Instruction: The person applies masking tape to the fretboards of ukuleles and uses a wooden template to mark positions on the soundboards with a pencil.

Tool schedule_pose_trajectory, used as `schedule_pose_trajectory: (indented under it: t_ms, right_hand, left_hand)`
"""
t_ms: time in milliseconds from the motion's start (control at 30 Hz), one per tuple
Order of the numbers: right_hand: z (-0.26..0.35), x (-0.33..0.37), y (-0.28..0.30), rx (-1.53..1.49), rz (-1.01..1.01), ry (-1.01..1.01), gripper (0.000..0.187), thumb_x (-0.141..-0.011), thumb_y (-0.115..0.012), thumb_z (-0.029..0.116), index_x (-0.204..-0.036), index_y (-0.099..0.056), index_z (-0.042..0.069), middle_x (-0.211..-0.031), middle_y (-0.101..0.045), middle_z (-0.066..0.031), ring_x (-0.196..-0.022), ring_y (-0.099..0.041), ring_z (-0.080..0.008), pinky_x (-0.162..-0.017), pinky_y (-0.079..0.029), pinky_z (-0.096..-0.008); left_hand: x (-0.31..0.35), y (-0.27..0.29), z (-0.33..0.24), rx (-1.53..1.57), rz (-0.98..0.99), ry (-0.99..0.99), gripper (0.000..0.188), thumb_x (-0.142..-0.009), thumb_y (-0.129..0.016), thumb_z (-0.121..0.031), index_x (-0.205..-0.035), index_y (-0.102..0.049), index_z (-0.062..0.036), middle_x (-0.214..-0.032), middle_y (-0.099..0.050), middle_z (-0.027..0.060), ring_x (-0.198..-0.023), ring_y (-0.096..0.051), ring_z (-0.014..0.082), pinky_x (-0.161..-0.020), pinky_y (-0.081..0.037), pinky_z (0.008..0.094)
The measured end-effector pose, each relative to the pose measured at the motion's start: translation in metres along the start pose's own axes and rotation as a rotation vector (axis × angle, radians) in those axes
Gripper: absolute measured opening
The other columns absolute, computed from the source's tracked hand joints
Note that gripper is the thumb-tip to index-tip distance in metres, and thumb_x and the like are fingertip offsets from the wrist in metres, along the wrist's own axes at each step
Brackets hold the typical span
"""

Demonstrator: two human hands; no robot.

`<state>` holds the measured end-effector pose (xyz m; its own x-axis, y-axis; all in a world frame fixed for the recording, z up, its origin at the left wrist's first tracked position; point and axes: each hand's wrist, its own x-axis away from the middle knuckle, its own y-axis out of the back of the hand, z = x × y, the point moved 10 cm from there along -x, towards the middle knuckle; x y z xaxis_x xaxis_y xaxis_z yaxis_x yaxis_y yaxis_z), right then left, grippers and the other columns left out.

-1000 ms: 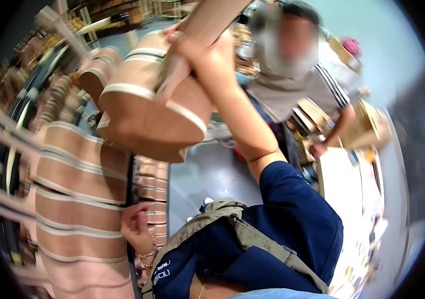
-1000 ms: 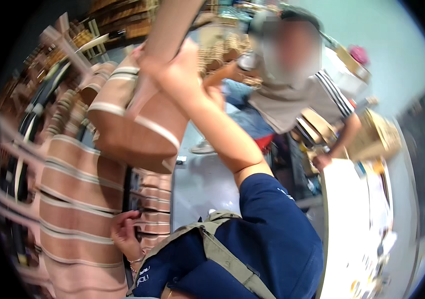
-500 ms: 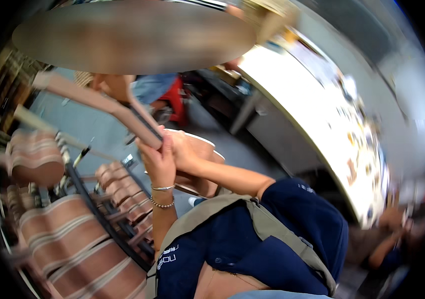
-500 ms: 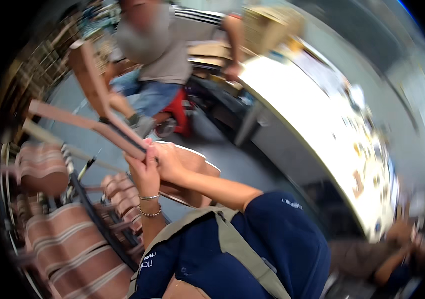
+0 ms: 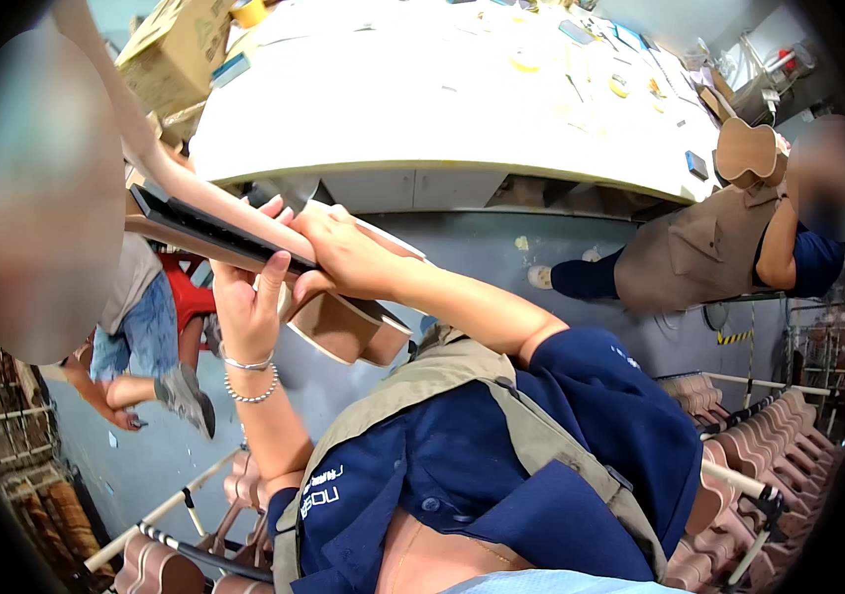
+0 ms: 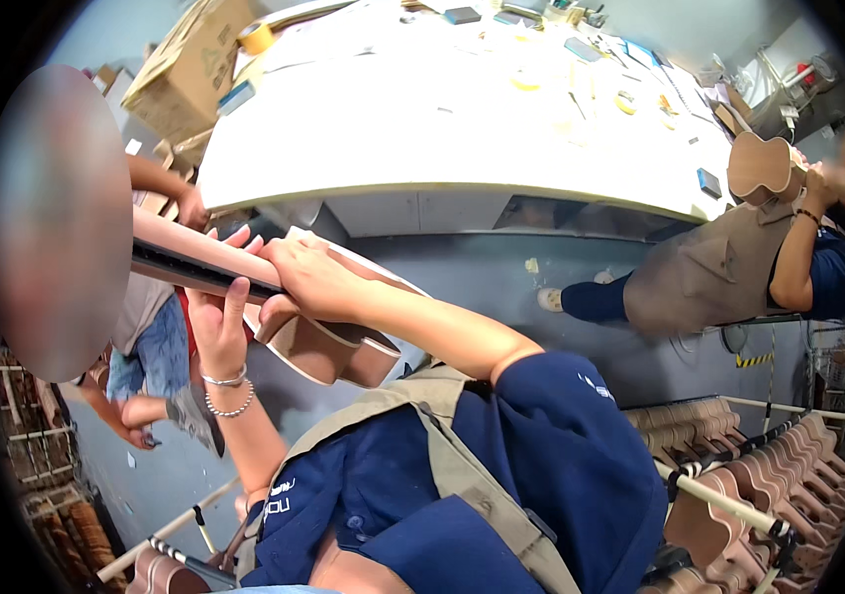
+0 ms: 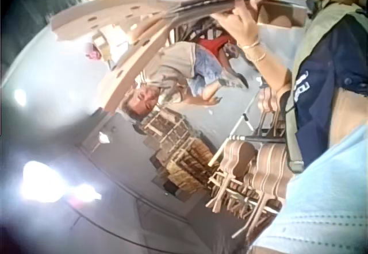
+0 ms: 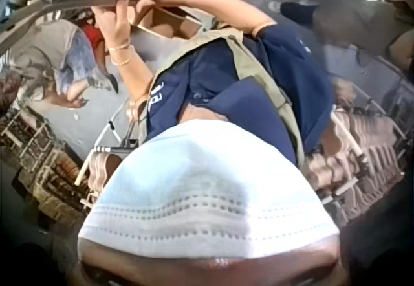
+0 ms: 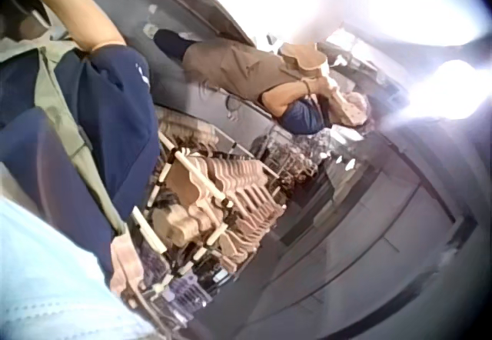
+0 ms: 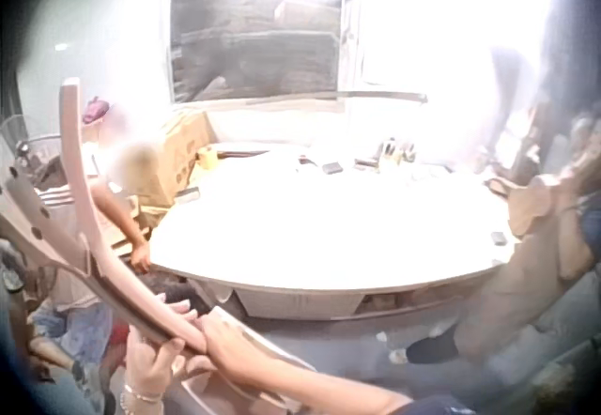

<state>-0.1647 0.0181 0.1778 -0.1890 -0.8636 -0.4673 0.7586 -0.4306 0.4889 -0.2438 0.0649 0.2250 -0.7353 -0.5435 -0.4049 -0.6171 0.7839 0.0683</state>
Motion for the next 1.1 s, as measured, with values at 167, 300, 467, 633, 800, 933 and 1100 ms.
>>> schedule_pose_trajectory:
  t_ms: [167, 300, 467, 633, 800, 933, 1100]
  right_hand:
    - [-0.078, -0.004, 0.144, -0.143, -0.149, -0.572, 0.034, -0.088, -0.058, 0.033, -0.107, -0.056, 0.004, -0.098, -0.064, -0.0175, -0.091, -0.062, -0.0338, -0.084, -0.045, -0.0398]
    - [-0.161, 0.006, 0.265, -0.533, -0.507, -0.543, 0.042, -0.096, -0.043, 0.045, -0.101, -0.052, 0.004, -0.084, -0.060, -0.0071, -0.072, -0.059, -0.0127, -0.066, -0.049, -0.0241]
    - [-0.286, -0.007, 0.331, -0.444, -0.563, -0.822, 0.039, -0.095, -0.047, 0.043, -0.095, -0.053, 0.004, -0.072, -0.060, -0.0089, -0.058, -0.060, -0.0151, -0.049, -0.050, -0.0267]
    - [-0.404, -0.009, 0.304, -0.482, -0.491, -1.157, 0.040, -0.096, -0.045, 0.041, -0.104, -0.053, 0.002, -0.073, -0.060, -0.0114, -0.057, -0.059, -0.0184, -0.051, -0.050, -0.0309]
    - [-0.471, -0.021, 0.303, -0.474, -0.470, -1.246, 0.050, -0.094, -0.049, 0.045, -0.094, -0.059, -0.004, -0.074, -0.062, -0.0131, -0.059, -0.060, -0.0198, -0.053, -0.051, -0.0329]
    - [-0.485, -0.054, 0.303, -0.469, -0.456, -1.285, 0.052, -0.094, -0.049, 0.046, -0.099, -0.055, -0.005, -0.078, -0.062, -0.0133, -0.060, -0.061, -0.0186, -0.053, -0.052, -0.0291]
    - [-0.507, -0.046, 0.314, -0.463, -0.496, -1.327, 0.052, -0.093, -0.052, 0.045, -0.106, -0.053, -0.005, -0.078, -0.061, -0.0127, -0.061, -0.060, -0.0173, -0.052, -0.053, -0.0273]
  left_hand:
    - [-0.102, -0.007, -0.021, -0.030, 0.022, -0.076, 0.057, -0.090, -0.044, -0.014, -0.140, -0.022, -0.0007, -0.121, -0.050, 0.0183, -0.098, -0.062, 0.0294, -0.089, -0.047, 0.0382]
    - [-0.215, 0.037, 0.016, 0.035, -0.085, 0.118, 0.048, -0.099, -0.042, -0.025, -0.139, -0.032, -0.0004, -0.110, -0.052, 0.0087, -0.097, -0.058, 0.0203, -0.082, -0.050, 0.0345]
    - [-0.366, 0.054, 0.157, 0.195, -0.209, 0.221, 0.024, -0.098, -0.045, -0.027, -0.100, -0.047, -0.0039, -0.084, -0.061, 0.0091, -0.064, -0.062, 0.0183, -0.058, -0.054, 0.0328]
    - [-0.440, 0.000, 0.351, 0.042, -0.060, 0.586, 0.031, -0.097, -0.046, -0.035, -0.091, -0.055, -0.0061, -0.067, -0.058, 0.0068, -0.054, -0.057, 0.0165, -0.049, -0.049, 0.0298]
    - [-0.479, -0.026, 0.514, 0.118, -0.038, 0.914, 0.027, -0.097, -0.045, -0.029, -0.098, -0.051, -0.0032, -0.076, -0.060, 0.0094, -0.054, -0.057, 0.0208, -0.050, -0.051, 0.0352]
    - [-0.545, 0.011, 0.523, -1.045, -0.044, 0.268, 0.038, -0.093, -0.052, -0.028, -0.121, -0.049, -0.0032, -0.110, -0.060, 0.0218, -0.097, -0.062, 0.0311, -0.078, -0.051, 0.0497]
    - [-0.411, -0.235, 0.405, -0.881, 0.780, -0.383, 0.027, -0.073, -0.068, -0.025, -0.092, -0.060, -0.0072, -0.091, -0.060, 0.0117, -0.089, -0.056, 0.0281, -0.079, -0.045, 0.0414]
